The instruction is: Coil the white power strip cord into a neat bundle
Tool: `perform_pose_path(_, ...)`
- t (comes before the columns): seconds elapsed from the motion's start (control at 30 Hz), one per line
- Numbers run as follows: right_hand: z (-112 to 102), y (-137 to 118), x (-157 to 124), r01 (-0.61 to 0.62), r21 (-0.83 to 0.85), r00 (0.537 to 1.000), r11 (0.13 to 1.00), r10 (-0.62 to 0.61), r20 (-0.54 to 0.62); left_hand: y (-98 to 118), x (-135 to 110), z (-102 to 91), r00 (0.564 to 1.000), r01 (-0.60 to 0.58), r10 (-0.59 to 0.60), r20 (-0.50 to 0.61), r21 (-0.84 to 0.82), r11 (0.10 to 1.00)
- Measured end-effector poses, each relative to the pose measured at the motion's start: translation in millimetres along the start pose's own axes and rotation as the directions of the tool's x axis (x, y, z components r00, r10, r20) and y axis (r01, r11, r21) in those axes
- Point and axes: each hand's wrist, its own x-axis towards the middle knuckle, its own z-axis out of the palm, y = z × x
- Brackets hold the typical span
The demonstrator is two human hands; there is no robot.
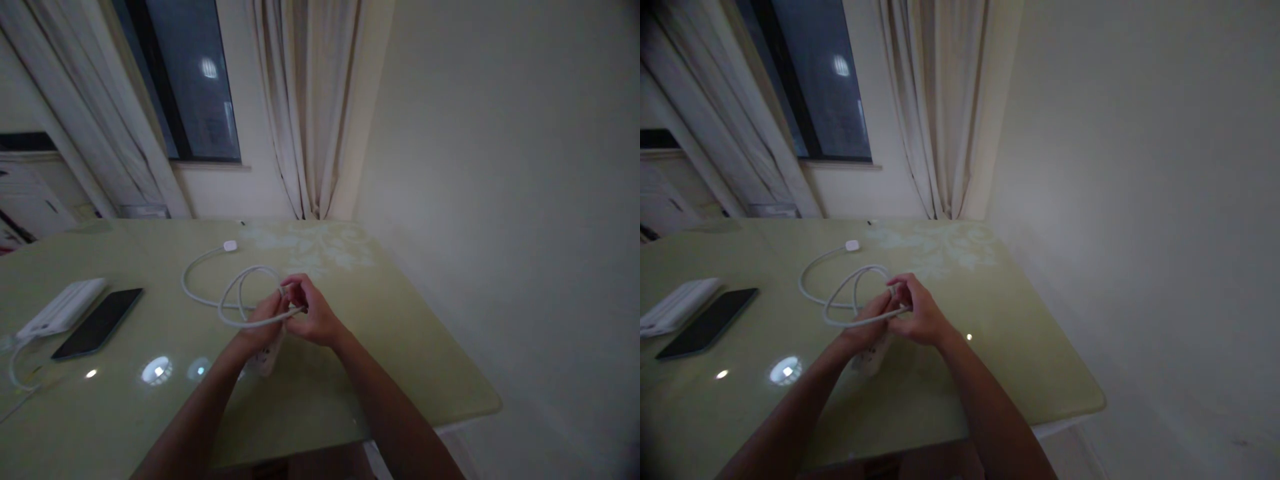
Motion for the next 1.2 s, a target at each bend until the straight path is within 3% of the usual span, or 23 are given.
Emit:
perform_pose_path(0.13, 4, -5, -3, 0.028, 0.022, 0.998, 0.999, -0.029, 0.058, -10, -2, 2.9, 0.983, -0.121, 0.114, 0.144, 0.044, 0.992)
perform_pose_path(0.23, 8, 0, -2, 0.057, -0.125, 0.998, 0.991, -0.060, -0.017, -10, -10, 3.9, 0.972, -0.214, 0.173, 0.161, 0.288, 0.934)
perform_pose_path(0.33, 10, 7, -1, 0.084, -0.261, 0.988, 0.962, -0.115, -0.106, -5, -19, 6.4, 0.981, -0.194, 0.138, 0.138, 0.647, 0.737)
perform_pose_path(0.4, 9, 11, 0, 0.073, -0.324, 0.970, 0.943, -0.143, -0.195, 1, -23, 9.7, 0.983, -0.175, 0.144, 0.112, 0.796, 0.579)
perform_pose_path(0.47, 6, 14, 1, 0.036, -0.364, 0.950, 0.931, -0.145, -0.276, 9, -25, 13.4, 0.970, -0.202, 0.218, 0.109, 0.857, 0.474)
perform_pose_path(0.57, 2, 16, 2, -0.006, -0.379, 0.952, 0.925, -0.110, -0.285, 20, -24, 15.6, 0.939, -0.235, 0.329, 0.097, 0.881, 0.411)
perform_pose_path(0.7, 1, 17, 3, -0.014, -0.384, 0.964, 0.923, -0.090, -0.252, 24, -20, 8.6, 0.919, -0.208, 0.391, 0.043, 0.896, 0.391)
perform_pose_path(0.87, 4, 16, 5, 0.041, -0.412, 0.982, 0.910, -0.112, -0.149, 14, -15, -4.1, 0.889, -0.230, 0.458, 0.020, 0.883, 0.408)
perform_pose_path(1.03, 5, 19, 5, 0.053, -0.389, 0.997, 0.920, -0.074, -0.038, 0, -12, -13.7, 0.840, -0.142, 0.519, -0.159, 0.858, 0.493)
perform_pose_path(1.13, 8, 24, 4, -0.058, -0.260, 0.997, 0.964, 0.042, -0.070, -2, -10, -17.7, 0.813, -0.088, 0.507, -0.288, 0.799, 0.595)
perform_pose_path(1.2, 11, 28, 5, -0.134, -0.155, 0.984, 0.979, 0.113, -0.137, 1, -9, -17.4, 0.811, -0.132, 0.496, -0.312, 0.727, 0.673)
